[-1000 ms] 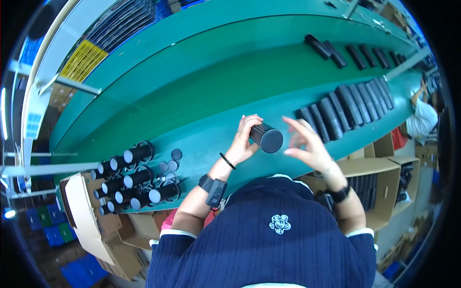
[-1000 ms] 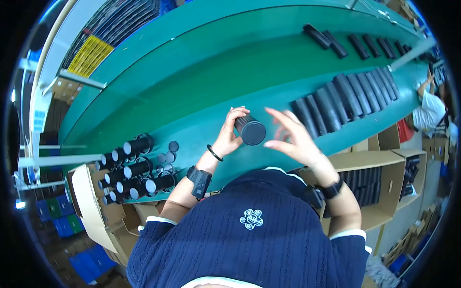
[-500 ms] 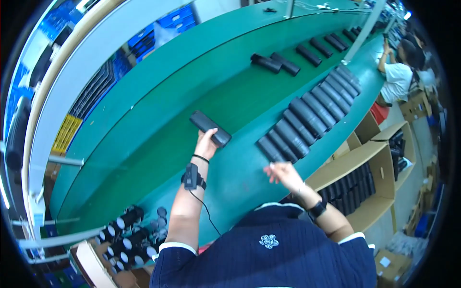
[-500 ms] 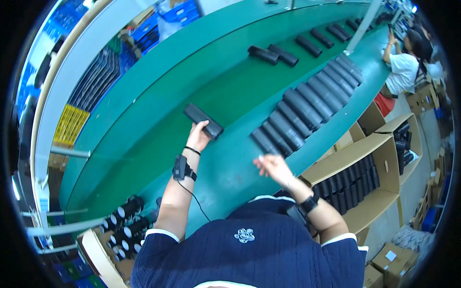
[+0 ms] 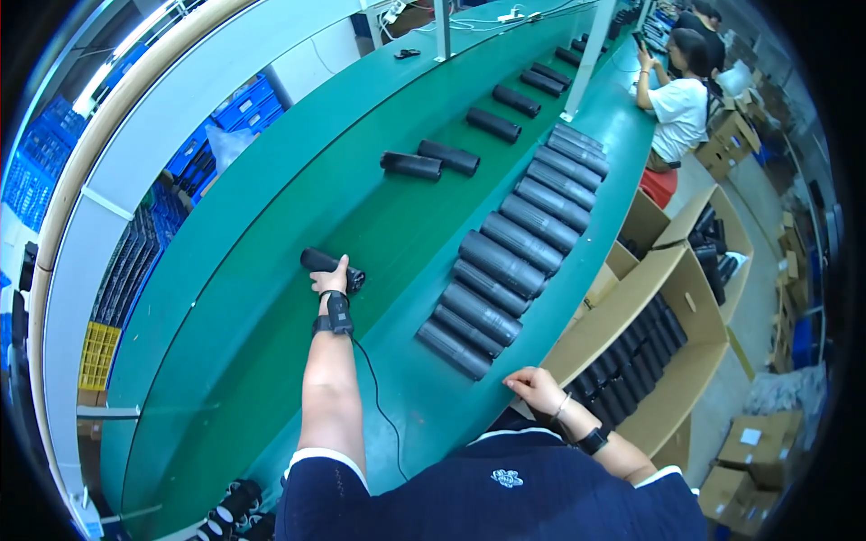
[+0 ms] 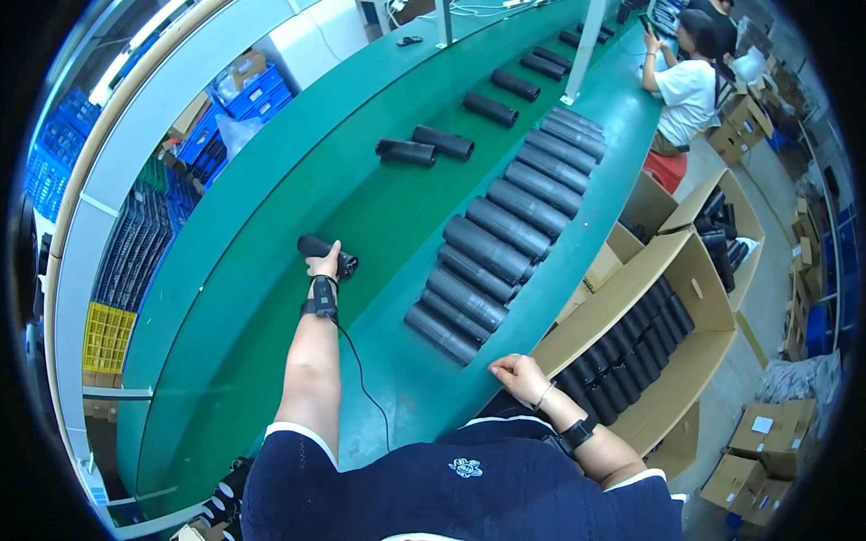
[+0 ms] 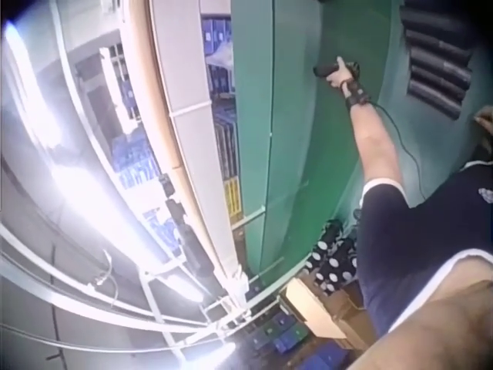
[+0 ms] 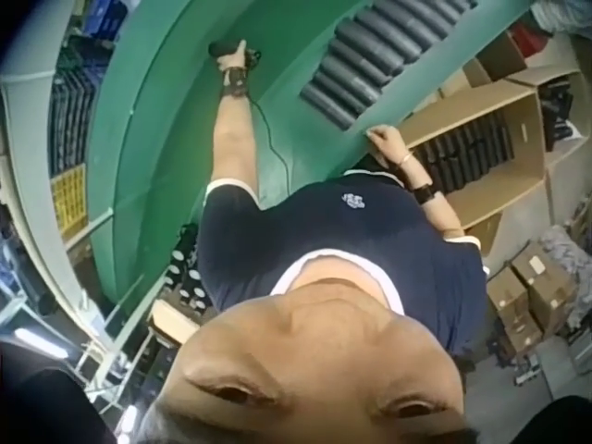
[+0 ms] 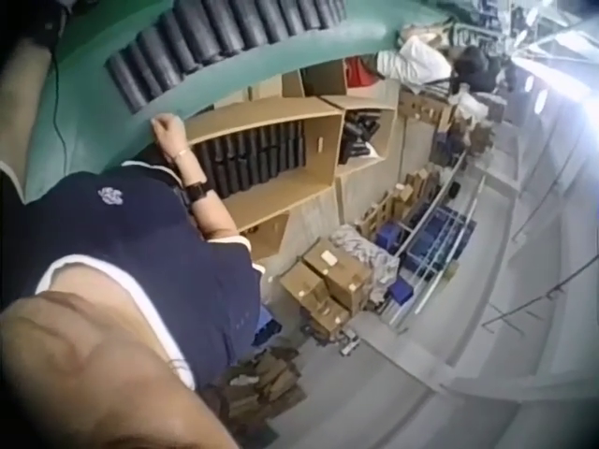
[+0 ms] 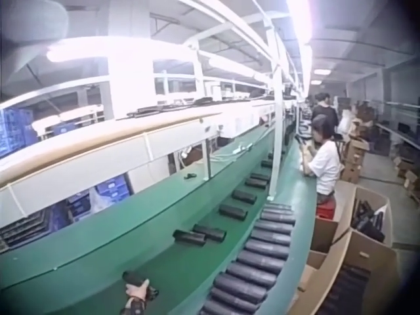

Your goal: The person picks up a black cylinder, applies a small strip of tape to it by hand, and places it on the green table. After repeating this process, the person gathers several cylinders and places them into a cardboard box.

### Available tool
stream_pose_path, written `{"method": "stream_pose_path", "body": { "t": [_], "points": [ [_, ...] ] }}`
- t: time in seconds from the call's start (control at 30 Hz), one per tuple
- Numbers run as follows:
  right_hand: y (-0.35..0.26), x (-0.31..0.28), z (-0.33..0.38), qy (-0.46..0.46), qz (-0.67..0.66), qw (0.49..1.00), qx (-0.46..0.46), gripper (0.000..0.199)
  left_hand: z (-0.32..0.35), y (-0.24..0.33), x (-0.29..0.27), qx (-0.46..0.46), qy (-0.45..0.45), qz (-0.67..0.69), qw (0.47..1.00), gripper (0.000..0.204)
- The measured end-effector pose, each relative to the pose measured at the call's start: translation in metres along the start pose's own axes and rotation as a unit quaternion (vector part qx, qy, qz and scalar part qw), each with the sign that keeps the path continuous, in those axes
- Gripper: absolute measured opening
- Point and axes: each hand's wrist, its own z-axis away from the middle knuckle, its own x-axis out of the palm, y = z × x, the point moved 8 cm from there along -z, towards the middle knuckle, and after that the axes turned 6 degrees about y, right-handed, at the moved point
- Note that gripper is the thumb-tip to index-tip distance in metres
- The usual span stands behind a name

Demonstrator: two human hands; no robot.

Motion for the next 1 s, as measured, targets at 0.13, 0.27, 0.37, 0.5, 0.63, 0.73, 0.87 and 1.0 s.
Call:
{"method": "stream_pose_path", "body": {
  "t": [0.13, 0.27, 0.37, 0.5, 0.63, 0.73, 0.87, 1.0],
  "points": [
    [-0.003, 0.018, 0.003, -0.014, 0.032, 0.998, -0.054, 0.02, 0.039, -0.007, -0.053, 0.072, 0.107, 0.009, 0.992, 0.109],
    [0.0, 0.044, 0.014, -0.037, 0.061, 0.995, -0.072, 0.02, 0.11, -0.056, -0.053, 0.1, -0.072, 0.28, 0.952, 0.064],
    [0.01, 0.052, 0.048, -0.021, 0.035, 0.998, -0.055, 0.021, 0.226, -0.059, -0.062, 0.013, -0.332, 0.346, 0.877, 0.029],
    [0.051, 0.039, 0.121, -0.062, 0.058, 0.995, 0.05, 0.027, 0.328, -0.096, -0.052, -0.039, -0.473, 0.272, 0.837, 0.019],
    [0.098, -0.015, 0.221, 0.042, 0.023, 0.985, 0.165, 0.034, 0.418, -0.124, -0.032, -0.095, -0.565, 0.226, 0.788, 0.02],
    [0.116, -0.08, 0.291, 0.094, 0.111, 0.962, 0.23, 0.038, 0.49, -0.125, -0.021, -0.133, -0.645, 0.165, 0.734, 0.022],
    [0.105, -0.187, 0.331, 0.116, 0.261, 0.915, 0.285, 0.04, 0.561, -0.108, 0.01, -0.175, -0.7, 0.128, 0.681, 0.024],
    [0.144, -0.272, 0.316, 0.222, 0.291, 0.908, 0.203, 0.04, 0.634, -0.095, 0.086, -0.273, -0.674, 0.135, 0.673, 0.025]
  ]
}}
